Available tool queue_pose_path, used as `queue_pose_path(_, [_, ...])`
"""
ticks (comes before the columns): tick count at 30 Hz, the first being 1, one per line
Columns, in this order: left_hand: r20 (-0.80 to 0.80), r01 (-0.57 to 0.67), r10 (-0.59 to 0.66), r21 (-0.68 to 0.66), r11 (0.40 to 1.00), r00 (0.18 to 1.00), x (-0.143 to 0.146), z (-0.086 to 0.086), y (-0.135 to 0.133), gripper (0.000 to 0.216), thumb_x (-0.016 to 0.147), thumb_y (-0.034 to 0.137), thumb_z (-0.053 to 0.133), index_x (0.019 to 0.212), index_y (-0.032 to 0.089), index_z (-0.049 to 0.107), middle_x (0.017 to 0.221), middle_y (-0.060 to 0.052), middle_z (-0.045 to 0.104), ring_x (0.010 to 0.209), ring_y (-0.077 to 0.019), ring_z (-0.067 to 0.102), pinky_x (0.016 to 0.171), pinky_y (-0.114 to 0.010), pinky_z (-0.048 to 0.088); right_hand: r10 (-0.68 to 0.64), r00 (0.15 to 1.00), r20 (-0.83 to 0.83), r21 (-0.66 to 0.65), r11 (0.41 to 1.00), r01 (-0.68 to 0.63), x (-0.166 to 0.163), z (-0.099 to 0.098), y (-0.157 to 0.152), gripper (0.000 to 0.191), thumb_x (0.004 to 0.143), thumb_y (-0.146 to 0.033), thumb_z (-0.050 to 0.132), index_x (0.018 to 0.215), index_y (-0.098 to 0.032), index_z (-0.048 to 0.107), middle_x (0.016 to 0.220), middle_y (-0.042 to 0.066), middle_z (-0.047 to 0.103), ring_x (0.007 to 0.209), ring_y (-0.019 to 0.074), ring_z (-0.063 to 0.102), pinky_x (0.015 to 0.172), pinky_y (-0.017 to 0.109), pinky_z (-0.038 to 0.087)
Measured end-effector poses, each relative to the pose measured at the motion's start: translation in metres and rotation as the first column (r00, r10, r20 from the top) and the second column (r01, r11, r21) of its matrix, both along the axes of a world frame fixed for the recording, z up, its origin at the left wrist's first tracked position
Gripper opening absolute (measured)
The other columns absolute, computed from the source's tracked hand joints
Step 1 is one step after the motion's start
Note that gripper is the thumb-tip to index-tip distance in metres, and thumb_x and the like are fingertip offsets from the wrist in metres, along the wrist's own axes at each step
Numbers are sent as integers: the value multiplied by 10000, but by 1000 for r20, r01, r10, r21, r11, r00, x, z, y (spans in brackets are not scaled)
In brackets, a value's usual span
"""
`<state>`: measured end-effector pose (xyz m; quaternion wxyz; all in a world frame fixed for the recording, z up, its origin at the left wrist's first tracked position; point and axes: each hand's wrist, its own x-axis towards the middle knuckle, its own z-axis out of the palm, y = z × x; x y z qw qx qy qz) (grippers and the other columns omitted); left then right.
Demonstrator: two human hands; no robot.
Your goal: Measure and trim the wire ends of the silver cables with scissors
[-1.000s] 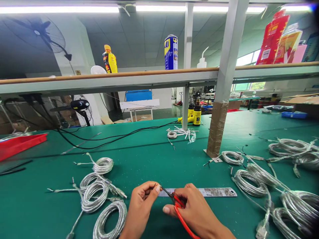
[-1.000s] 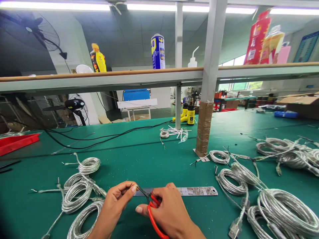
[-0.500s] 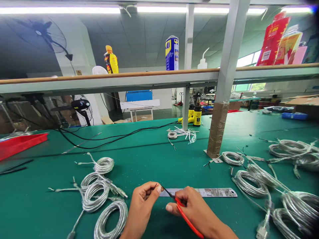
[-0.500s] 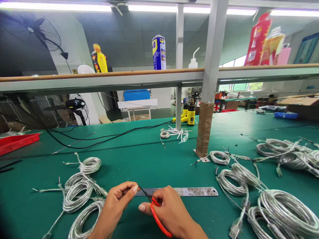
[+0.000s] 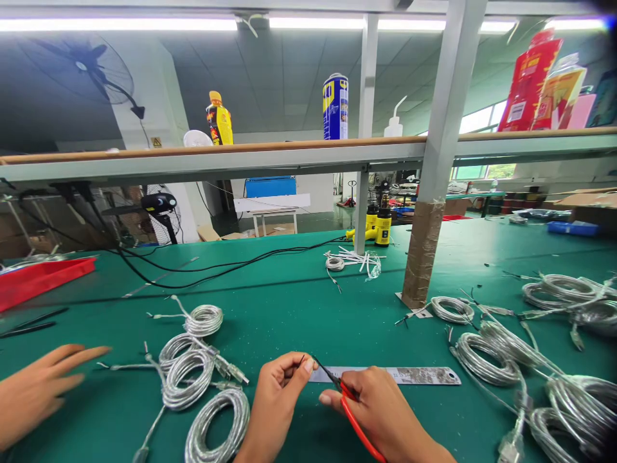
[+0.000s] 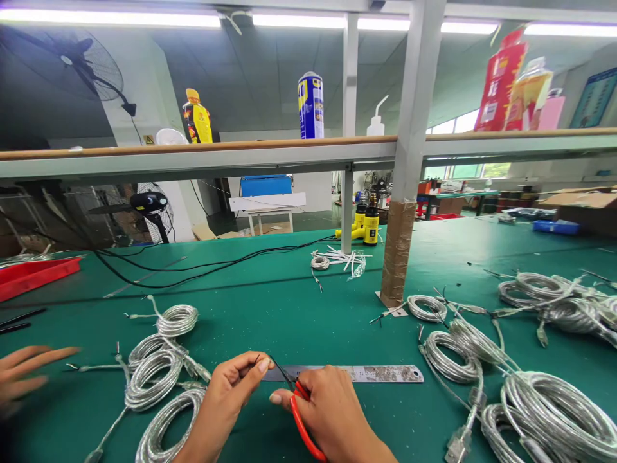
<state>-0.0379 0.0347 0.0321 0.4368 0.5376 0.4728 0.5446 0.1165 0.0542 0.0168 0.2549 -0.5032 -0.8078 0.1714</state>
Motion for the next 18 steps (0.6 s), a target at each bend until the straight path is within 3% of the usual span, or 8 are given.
queue_pose_path(3, [-7, -2, 2, -5, 1000, 1000, 0, -1, 0, 210, 715, 331, 585, 644, 139, 635, 581, 11, 532, 519, -91, 404, 481, -167, 310, -48, 998, 41, -8, 999, 48, 0, 4, 0, 515, 741, -575, 410, 412, -180, 375, 403, -26, 305, 430, 96, 158, 437, 247, 113])
queue_pose_path(6, [-10, -21, 21, -21, 1000, 1000, 0, 0, 0, 233, 710, 357, 582, 646, 138, 628, 563, 24, 510, 464, -69, 344, 438, -164, 268, -84, 989, 121, -40, 995, 90, 3, 11, -4, 488, 643, -527, 558, 356, -182, 367, 371, -27, 314, 402, 90, 184, 434, 248, 122])
queue_pose_path(10, [-15, -31, 31, -27, 999, 999, -3, -1, 2, 274, 703, 395, 576, 646, 129, 610, 529, 44, 449, 414, -49, 218, 388, -172, 184, 27, 969, 245, -121, 993, 3, 16, 21, -13, 309, 502, -247, 669, 328, -184, 422, 358, -30, 371, 383, 90, 277, 418, 244, 140])
queue_pose_path(13, [-20, -25, 24, -29, 999, 1000, -4, -2, 4, 286, 710, 403, 566, 647, 126, 596, 506, 57, 399, 412, -47, 172, 377, -175, 145, 106, 967, 232, -209, 976, -57, 23, 28, -10, 56, 511, -142, 613, 489, -188, 589, 513, -3, 547, 467, 120, 438, 407, 219, 210])
queue_pose_path(18, [-9, -1, 1, -44, 999, 1000, -3, -5, 5, 301, 698, 420, 571, 655, 123, 596, 459, 77, 331, 400, -45, 147, 363, -180, 105, 164, 947, 277, -135, 982, -131, 6, 26, 26, 186, 617, -271, 631, 794, -214, 633, 799, 18, 632, 744, 160, 544, 592, 210, 343])
